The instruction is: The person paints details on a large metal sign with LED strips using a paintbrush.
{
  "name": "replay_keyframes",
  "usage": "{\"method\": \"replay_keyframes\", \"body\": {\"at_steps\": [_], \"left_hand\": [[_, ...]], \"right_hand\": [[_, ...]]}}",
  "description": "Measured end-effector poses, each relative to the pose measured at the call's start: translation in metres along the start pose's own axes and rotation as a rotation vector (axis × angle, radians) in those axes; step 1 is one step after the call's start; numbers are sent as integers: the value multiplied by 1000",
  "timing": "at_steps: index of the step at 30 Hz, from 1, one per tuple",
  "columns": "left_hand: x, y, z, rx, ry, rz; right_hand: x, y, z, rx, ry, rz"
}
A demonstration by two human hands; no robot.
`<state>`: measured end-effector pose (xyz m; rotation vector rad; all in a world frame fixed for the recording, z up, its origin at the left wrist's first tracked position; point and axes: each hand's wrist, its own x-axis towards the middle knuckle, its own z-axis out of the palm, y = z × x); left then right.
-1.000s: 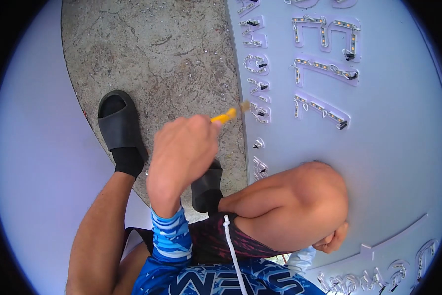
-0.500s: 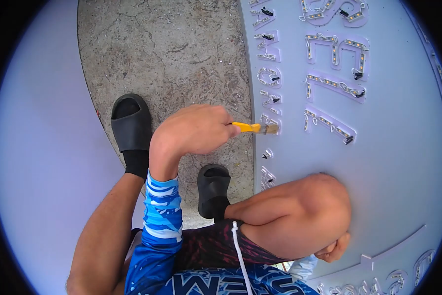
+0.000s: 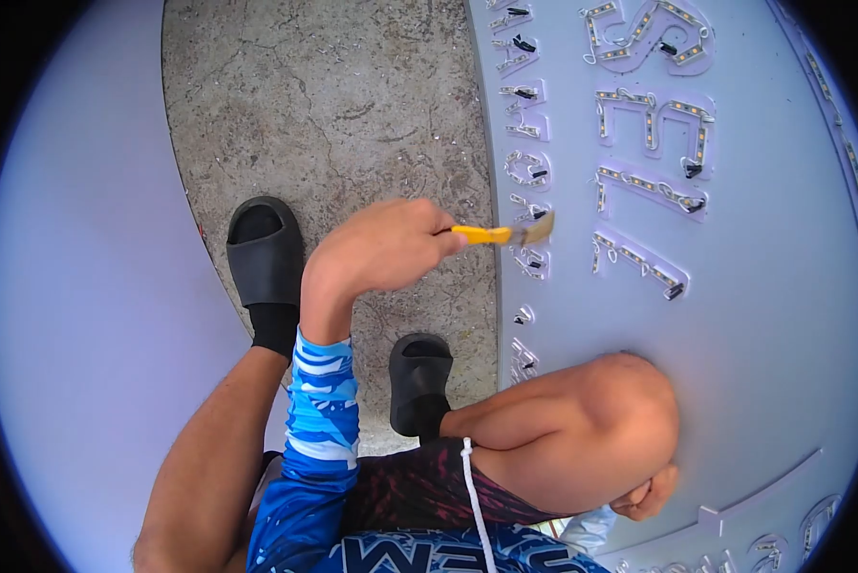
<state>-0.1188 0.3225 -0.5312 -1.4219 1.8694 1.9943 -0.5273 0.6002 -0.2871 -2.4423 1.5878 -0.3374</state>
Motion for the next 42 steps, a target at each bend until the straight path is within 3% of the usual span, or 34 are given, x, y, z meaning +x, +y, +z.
{"method": "replay_keyframes", "body": {"at_steps": [3,6,8,12,14,17,18,20,24,26,27,29,36,38,42], "left_hand": [[0,-4,-1,89,118,-32],[0,-4,-11,-178,208,88],[2,-7,-13,-637,152,178],[43,-26,-15,-545,331,84],[60,-39,-13,-59,711,-250],[44,-26,-17,-181,787,-108],[33,-18,-18,-183,789,-103],[9,2,-20,-717,462,287],[-5,32,-20,-949,269,440],[9,41,-21,-376,485,286],[7,40,-23,-377,487,289],[3,35,-28,-211,611,96],[-11,70,-36,-788,437,436],[4,75,-36,-240,707,231],[-15,66,-49,-116,700,134]], "right_hand": [[-21,5,-17,2,7,-13],[-9,-6,2,1,15,-33],[-15,-1,-9,0,14,-46],[-8,27,-9,5,14,-79],[-18,24,-15,7,12,-95],[-35,38,-33,-2,5,-109],[-33,30,-29,-6,3,-111],[-16,4,-9,-15,-1,-112],[-25,6,-26,-29,-26,-115],[-33,2,-27,-31,-42,-116],[-25,8,-29,-32,-46,-119],[-23,-9,-17,-38,-51,-120],[-26,-26,-13,-50,-57,-114],[-35,-34,-18,-46,-72,-117],[-23,-21,-13,-40,-60,-119]]}}
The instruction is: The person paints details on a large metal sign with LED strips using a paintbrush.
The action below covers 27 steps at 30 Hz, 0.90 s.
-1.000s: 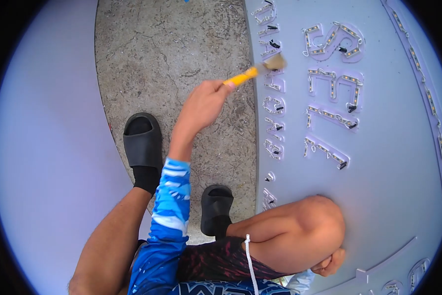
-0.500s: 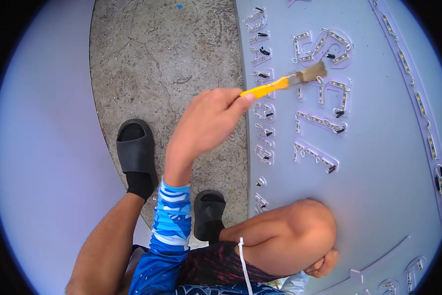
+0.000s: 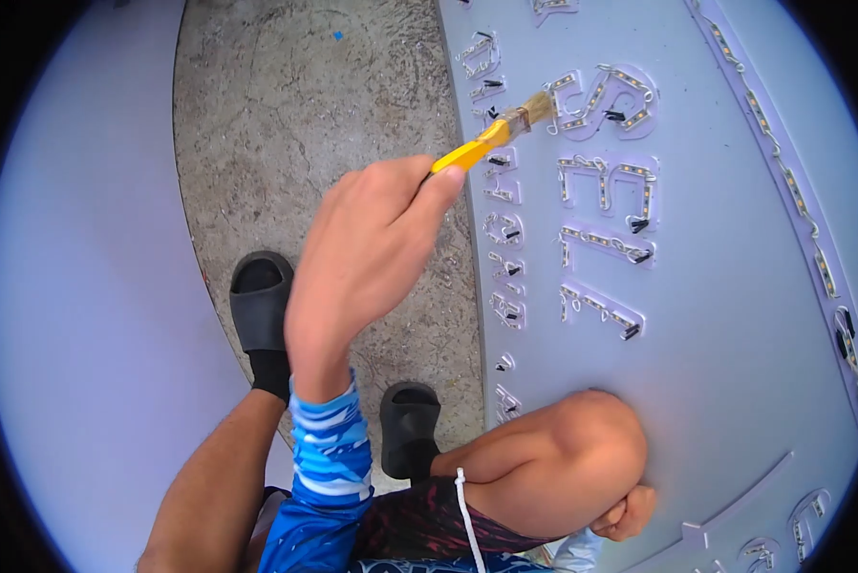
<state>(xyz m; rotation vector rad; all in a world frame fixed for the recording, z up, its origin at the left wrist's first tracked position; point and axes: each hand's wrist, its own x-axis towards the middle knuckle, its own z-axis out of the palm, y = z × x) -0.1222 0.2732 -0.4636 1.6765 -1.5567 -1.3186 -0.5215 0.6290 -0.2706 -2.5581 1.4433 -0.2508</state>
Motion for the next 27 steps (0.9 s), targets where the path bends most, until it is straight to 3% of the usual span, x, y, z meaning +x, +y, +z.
{"method": "replay_keyframes", "body": {"at_steps": [2,7,9,10,12,13,16,17,19,22,24,26,27], "left_hand": [[-3,11,-25,-4,-140,-23],[25,68,-76,277,-123,269],[53,88,-91,708,-108,945],[66,100,-94,732,-100,963],[84,121,-96,745,-447,940],[85,134,-100,763,-458,947],[85,176,-122,178,-570,386],[92,179,-128,197,-562,404],[104,165,-128,324,-62,363],[104,143,-119,527,-9,431],[82,121,-103,711,-84,686],[28,137,-76,684,-356,565],[15,129,-70,634,-495,781]], "right_hand": [[48,-21,36,1,28,18],[102,-2,57,8,123,98],[130,-7,68,15,174,103],[142,-13,74,16,200,100],[148,-23,73,27,233,113],[142,-18,63,36,247,122],[132,-21,73,104,385,111],[130,-18,76,137,490,81],[118,-18,77,218,666,38],[122,-17,79,296,658,69],[118,-16,90,253,705,71],[107,-17,101,154,741,70],[106,-18,105,94,762,69]]}}
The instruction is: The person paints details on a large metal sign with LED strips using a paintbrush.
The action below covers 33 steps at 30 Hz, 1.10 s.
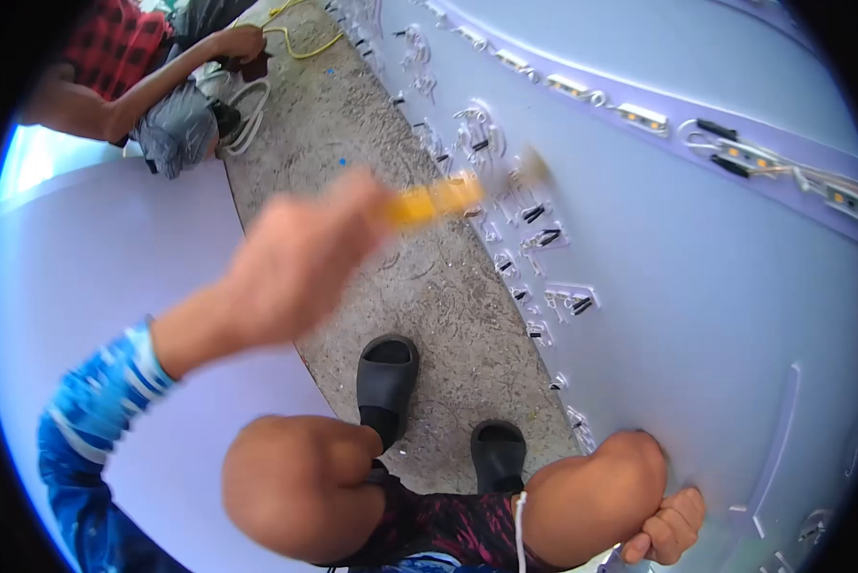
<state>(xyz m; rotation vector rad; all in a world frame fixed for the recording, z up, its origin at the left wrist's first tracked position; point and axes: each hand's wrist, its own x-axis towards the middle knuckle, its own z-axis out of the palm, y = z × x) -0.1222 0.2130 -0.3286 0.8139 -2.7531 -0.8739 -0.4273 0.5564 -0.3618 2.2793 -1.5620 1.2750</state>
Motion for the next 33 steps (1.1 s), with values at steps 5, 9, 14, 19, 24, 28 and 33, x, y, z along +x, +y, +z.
{"method": "replay_keyframes", "body": {"at_steps": [5,9,14,19,24,28,33], "left_hand": [[3,-40,50,151,132,199],[23,-110,39,-28,560,-340],[-1,-113,68,28,693,195],[16,-117,74,-299,652,-469],[-3,-96,95,-489,831,-232],[-27,-90,108,-186,297,-71],[-20,-74,99,-298,515,-259]], "right_hand": [[6,-13,19,-169,106,239],[6,-44,21,-67,106,730],[20,-65,23,-113,183,957],[45,-63,2,-44,-127,1086],[47,-83,9,99,-10,1021],[50,-77,7,178,-194,1132],[55,-55,-9,250,-394,1090]]}}
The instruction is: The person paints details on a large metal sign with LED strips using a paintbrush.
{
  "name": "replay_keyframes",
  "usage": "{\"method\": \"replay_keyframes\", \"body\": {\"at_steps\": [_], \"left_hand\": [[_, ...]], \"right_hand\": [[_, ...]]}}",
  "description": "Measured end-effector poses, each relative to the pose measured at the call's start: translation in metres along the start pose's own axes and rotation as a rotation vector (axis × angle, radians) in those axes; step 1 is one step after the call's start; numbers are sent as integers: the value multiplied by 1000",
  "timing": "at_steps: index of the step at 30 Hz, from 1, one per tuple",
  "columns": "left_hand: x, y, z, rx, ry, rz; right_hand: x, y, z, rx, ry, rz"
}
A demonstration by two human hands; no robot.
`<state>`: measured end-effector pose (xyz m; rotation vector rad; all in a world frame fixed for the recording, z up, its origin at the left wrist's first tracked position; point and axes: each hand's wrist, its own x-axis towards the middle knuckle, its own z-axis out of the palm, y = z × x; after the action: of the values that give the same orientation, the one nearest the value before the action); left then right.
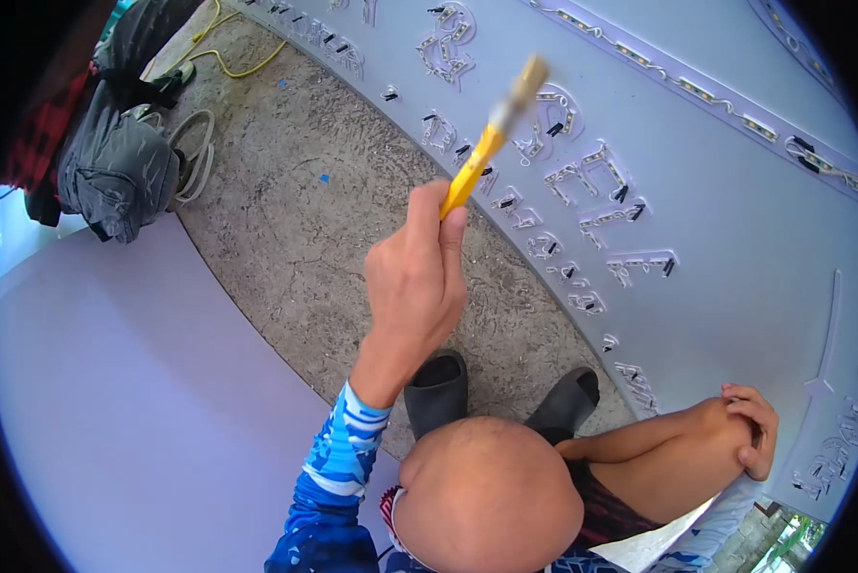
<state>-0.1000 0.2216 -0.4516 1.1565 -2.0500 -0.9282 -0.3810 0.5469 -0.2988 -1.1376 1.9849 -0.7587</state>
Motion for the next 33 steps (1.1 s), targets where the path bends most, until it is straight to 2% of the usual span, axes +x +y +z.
{"method": "replay_keyframes", "body": {"at_steps": [2,3,5,9,11,12,15,17,18,20,21,23,24,26,27,30,31,33], "left_hand": [[4,5,8,-90,148,105],[1,4,12,-82,153,109],[-6,-2,20,192,-56,145],[-23,8,18,304,-100,71],[-23,28,15,89,96,63],[-22,28,18,98,93,66],[-23,16,25,300,-10,150],[-28,0,22,567,-191,-1],[-26,4,18,577,-176,16],[-32,17,9,271,-50,100],[-31,19,12,271,-55,101],[-31,22,19,34,106,186],[-33,19,21,35,99,179],[-35,9,25,162,-215,122],[-38,2,26,150,-268,248],[-50,-6,24,105,-315,298],[-51,-5,23,104,-324,290],[-49,2,22,114,-167,-27]], "right_hand": [[9,1,-7,10,-96,-11],[15,2,-11,16,-97,-19],[28,3,-16,-69,-230,-76],[39,1,-11,-120,-326,-61],[40,5,-12,-141,-348,-59],[40,6,-11,-132,-348,-62],[38,9,-12,-113,-295,-75],[39,14,-14,-157,-314,-148],[41,15,-13,-154,-297,-166],[36,14,-13,-128,-322,-162],[35,14,-13,-125,-321,-158],[34,13,-12,-127,-312,-142],[32,13,-11,-123,-318,-135],[31,15,-11,-156,-292,-115],[32,16,-12,-151,-295,-112],[29,20,-12,-112,-297,-98],[30,20,-12,-107,-279,-90],[31,21,-12,-97,-266,-70]]}}
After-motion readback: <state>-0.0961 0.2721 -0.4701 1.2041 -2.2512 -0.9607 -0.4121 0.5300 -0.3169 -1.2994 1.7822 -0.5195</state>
